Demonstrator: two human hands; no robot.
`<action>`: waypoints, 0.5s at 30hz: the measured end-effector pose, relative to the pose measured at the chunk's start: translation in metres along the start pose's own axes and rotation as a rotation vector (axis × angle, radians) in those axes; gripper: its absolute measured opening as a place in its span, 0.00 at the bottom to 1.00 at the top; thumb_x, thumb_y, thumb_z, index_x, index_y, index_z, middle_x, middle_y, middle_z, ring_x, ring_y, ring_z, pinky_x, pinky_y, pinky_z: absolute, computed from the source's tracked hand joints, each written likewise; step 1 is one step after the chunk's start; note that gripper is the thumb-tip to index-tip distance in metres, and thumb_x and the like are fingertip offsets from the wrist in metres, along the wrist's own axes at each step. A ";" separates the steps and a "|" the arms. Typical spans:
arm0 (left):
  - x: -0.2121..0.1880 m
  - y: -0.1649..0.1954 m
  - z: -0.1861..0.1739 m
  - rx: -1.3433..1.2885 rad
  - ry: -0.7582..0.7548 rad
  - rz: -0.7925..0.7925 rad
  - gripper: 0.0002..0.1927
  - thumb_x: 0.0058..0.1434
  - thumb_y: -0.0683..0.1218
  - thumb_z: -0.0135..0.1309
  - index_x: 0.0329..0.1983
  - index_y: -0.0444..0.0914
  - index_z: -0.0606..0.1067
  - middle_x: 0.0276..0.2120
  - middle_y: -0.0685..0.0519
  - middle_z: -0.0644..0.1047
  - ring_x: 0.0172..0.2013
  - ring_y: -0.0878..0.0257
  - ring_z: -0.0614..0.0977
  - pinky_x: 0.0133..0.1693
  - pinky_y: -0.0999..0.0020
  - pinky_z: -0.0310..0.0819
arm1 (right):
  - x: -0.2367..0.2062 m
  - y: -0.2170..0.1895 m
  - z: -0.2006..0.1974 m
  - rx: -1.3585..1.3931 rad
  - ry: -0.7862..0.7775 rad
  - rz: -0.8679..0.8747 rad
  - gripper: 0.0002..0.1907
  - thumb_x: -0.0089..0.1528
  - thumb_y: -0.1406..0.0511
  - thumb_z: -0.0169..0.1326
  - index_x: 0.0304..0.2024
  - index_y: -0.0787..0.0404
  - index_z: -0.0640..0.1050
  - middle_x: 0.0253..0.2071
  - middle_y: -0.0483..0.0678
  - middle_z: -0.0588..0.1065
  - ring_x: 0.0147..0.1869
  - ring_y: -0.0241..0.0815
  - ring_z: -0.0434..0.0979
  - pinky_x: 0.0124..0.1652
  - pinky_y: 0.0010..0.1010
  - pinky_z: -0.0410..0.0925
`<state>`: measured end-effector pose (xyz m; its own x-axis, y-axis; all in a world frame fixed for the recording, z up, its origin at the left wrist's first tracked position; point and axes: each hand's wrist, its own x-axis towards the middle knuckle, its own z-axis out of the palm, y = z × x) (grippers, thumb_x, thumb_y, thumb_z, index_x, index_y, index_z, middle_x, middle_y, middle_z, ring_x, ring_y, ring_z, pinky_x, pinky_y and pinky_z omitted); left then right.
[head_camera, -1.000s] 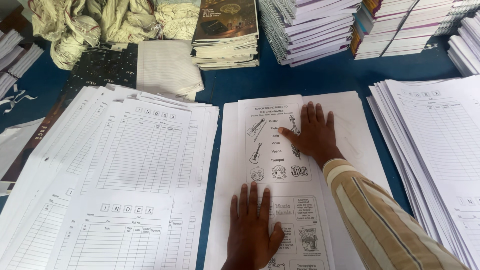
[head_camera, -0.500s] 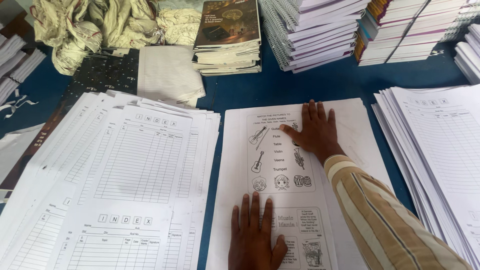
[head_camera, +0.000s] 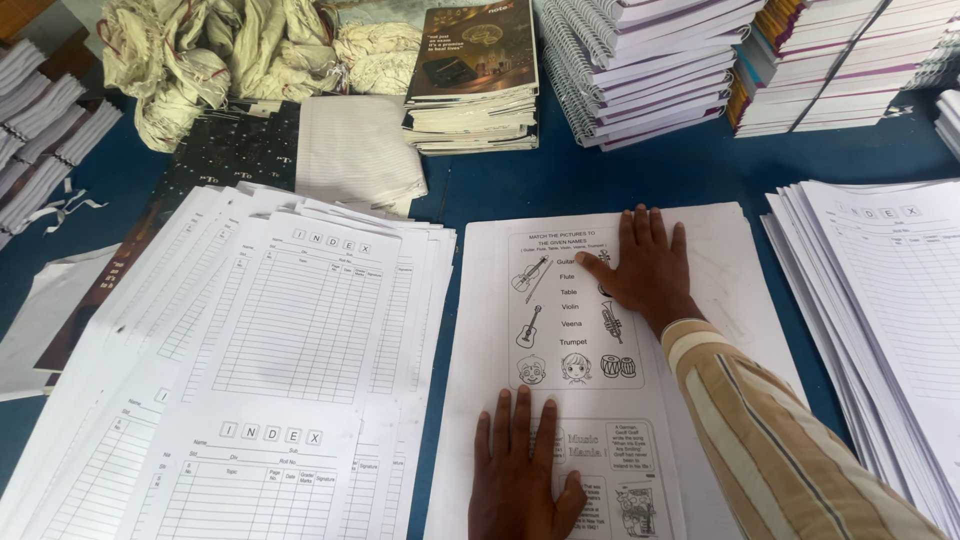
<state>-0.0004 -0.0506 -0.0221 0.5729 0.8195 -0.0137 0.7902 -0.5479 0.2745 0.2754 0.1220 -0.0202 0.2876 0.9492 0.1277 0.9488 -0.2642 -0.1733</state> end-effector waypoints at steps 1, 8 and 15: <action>0.000 0.001 -0.001 -0.001 0.001 -0.003 0.42 0.60 0.60 0.46 0.72 0.31 0.58 0.71 0.28 0.51 0.72 0.32 0.44 0.67 0.33 0.31 | -0.002 0.001 0.001 -0.008 0.010 -0.011 0.57 0.59 0.29 0.34 0.74 0.62 0.53 0.77 0.59 0.51 0.81 0.54 0.42 0.71 0.54 0.39; 0.001 0.004 -0.010 0.017 -0.003 -0.016 0.41 0.60 0.59 0.47 0.71 0.32 0.57 0.74 0.30 0.50 0.74 0.33 0.44 0.67 0.37 0.32 | -0.021 0.002 0.004 -0.024 0.063 -0.054 0.53 0.63 0.32 0.32 0.74 0.66 0.55 0.76 0.60 0.54 0.81 0.54 0.45 0.71 0.55 0.41; 0.000 0.004 -0.010 0.033 0.120 0.026 0.39 0.61 0.59 0.46 0.71 0.33 0.59 0.71 0.32 0.53 0.73 0.38 0.46 0.67 0.40 0.35 | -0.036 0.002 0.006 0.008 0.088 -0.071 0.52 0.63 0.33 0.33 0.73 0.66 0.56 0.75 0.60 0.56 0.80 0.54 0.47 0.71 0.56 0.41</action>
<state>0.0003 -0.0513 -0.0113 0.5650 0.8179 0.1089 0.7832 -0.5732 0.2410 0.2660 0.0888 -0.0307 0.2308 0.9466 0.2253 0.9661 -0.1954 -0.1688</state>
